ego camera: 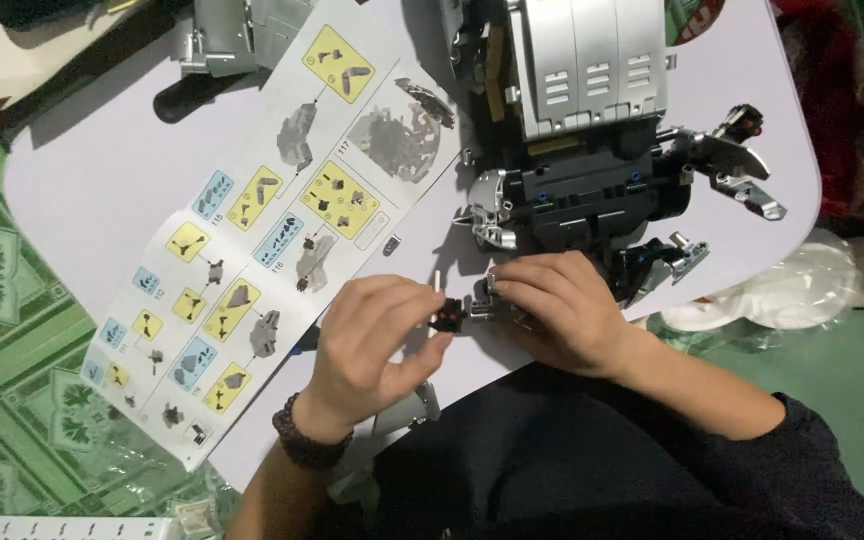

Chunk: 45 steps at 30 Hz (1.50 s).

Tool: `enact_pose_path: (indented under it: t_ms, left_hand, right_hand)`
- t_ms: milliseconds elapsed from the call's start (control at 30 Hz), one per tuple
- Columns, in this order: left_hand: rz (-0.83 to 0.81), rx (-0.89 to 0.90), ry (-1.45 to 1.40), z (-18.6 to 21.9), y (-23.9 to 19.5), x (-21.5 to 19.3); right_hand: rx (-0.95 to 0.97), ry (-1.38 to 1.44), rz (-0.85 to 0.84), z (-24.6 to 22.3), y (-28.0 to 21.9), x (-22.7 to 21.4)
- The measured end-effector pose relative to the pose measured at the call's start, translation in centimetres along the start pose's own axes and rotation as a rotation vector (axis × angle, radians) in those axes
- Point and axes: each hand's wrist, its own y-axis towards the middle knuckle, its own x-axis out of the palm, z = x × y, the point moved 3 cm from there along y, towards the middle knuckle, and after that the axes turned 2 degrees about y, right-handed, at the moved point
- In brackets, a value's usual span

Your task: The person assembles a small subassembly of a Lego model using small black and grey pieces. They consult an instruction manual, pick up pieces, and connect them by hand. The subassembly is held and adjusted throughout the clip.

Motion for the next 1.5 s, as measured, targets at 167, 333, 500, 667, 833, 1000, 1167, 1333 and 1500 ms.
enact_pose_path:
  t_ms: [167,333,500,667,833,1000,1167,1333,1500]
  left_hand:
    - [0.004,-0.203,-0.203,0.5,1.2,-1.1]
    - [-0.07,-0.49,-0.516,0.2,0.5,-0.9]
    - [-0.146,-0.821,-0.853,-0.8,0.1,0.1]
    - [-0.184,-0.902,-0.861,-1.3,0.4,0.4]
    - [-0.279,-0.938,-0.813,-1.6,0.1,1.5]
    - [-0.379,-0.957,-0.735,-1.2,2.1,2.0]
    - [-0.333,-0.96,-0.766,-1.5,2.5,2.6]
    - [-0.277,-0.927,-0.791,-1.0,3.0,2.7]
    - [-0.263,-0.882,-0.884,-1.5,2.3,2.7]
  right_hand:
    - [-0.002,0.047,-0.046,-0.1,-0.4,-0.5]
    - [-0.031,0.077,-0.022,-0.1,-1.0,-0.6]
    - [0.005,0.143,-0.005,0.0,-1.2,-0.6]
    - [0.001,0.14,-0.009,0.3,-1.2,-0.4]
    - [0.023,0.116,-0.005,0.5,-1.3,-0.5]
    - [0.021,0.125,0.044,0.6,-1.5,-0.6]
    - [-0.002,0.129,0.065,0.8,-0.9,-1.0]
    - [-0.012,0.139,0.085,0.7,-0.4,-1.3]
    - [-0.023,0.139,0.078,0.9,-0.7,-1.1]
